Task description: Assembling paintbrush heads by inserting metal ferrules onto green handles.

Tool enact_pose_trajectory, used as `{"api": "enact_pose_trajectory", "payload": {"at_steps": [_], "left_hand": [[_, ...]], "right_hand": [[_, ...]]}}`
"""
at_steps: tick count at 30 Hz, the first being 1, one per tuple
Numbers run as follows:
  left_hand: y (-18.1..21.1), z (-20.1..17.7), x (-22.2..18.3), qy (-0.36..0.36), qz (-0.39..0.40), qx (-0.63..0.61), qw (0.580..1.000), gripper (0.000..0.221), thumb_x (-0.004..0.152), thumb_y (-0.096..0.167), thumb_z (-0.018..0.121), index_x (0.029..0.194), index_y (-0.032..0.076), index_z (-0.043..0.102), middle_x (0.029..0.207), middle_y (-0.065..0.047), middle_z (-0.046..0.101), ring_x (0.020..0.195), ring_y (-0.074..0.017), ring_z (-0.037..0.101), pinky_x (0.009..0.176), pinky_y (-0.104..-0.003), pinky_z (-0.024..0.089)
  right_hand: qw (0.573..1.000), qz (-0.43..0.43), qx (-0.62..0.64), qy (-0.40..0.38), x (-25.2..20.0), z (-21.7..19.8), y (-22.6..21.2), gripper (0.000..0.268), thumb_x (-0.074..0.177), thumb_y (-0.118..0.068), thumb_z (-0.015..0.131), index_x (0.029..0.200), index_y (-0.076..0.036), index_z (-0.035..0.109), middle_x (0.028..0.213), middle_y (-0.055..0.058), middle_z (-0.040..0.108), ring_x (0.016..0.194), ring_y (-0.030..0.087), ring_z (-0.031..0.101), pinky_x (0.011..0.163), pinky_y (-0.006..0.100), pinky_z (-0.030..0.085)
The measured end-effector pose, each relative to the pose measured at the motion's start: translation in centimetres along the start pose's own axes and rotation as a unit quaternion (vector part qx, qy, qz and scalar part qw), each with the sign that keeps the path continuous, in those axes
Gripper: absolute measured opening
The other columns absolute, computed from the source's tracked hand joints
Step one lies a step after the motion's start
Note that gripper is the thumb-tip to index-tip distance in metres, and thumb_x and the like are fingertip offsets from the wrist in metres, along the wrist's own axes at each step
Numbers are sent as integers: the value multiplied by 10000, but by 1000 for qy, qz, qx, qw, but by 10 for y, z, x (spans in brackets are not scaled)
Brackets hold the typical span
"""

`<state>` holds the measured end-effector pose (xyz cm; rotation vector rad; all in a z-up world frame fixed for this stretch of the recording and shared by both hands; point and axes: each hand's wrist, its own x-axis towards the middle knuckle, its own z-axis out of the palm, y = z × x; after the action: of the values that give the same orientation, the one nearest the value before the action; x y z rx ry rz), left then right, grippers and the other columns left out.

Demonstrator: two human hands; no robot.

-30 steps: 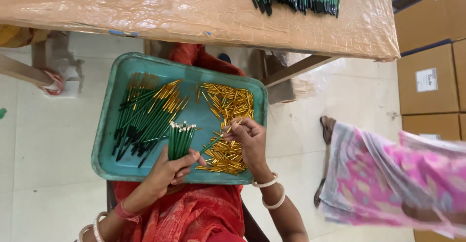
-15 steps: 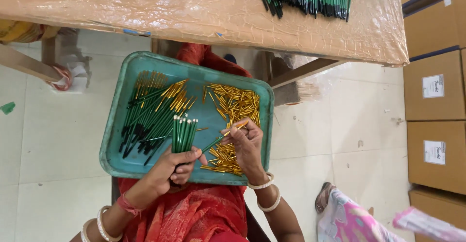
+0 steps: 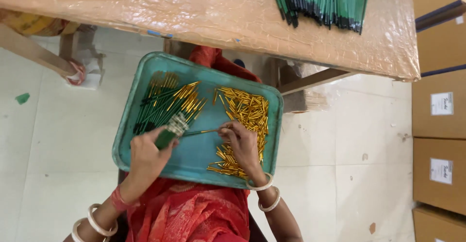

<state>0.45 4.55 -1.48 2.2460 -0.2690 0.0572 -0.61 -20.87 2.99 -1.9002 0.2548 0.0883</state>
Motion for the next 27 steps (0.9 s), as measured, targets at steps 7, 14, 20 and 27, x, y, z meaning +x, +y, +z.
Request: {"api": "enact_pose_trajectory", "payload": {"at_steps": [7,14,20,27], "left_hand": [[-19,37,-7,-224,-307,-544,748,290,980,182,647,1176,-30,674,809,-84,696,704,-172,724,627,-313,592],[43,3,7,-291,-272,-520,755,284,925,237,676,1051,-12,728,622,-75,660,435,-127,540,386,-266,398],[58,-5,6,-321,-276,-508,750,360,927,328,697,894,-29,734,516,-17,515,381,-73,396,340,-233,275],[60,-7,10,-354,-286,-508,731,362,918,326,712,884,-34,732,509,-13,506,366,-68,373,337,-238,267]], "right_hand": [[986,-133,-104,-5,-5,-12,3,155,954,14,626,1022,33,764,1041,108,759,839,136,685,723,246,567],[975,16,213,54,2,-22,10,165,946,-45,712,1080,50,716,937,150,773,781,172,736,748,295,629],[962,-11,266,59,1,-18,-4,200,971,-85,700,1102,66,688,947,157,770,807,177,753,766,315,654],[962,-28,267,41,3,-19,1,177,960,-62,716,1072,69,678,945,189,771,790,199,763,735,335,660]]}}
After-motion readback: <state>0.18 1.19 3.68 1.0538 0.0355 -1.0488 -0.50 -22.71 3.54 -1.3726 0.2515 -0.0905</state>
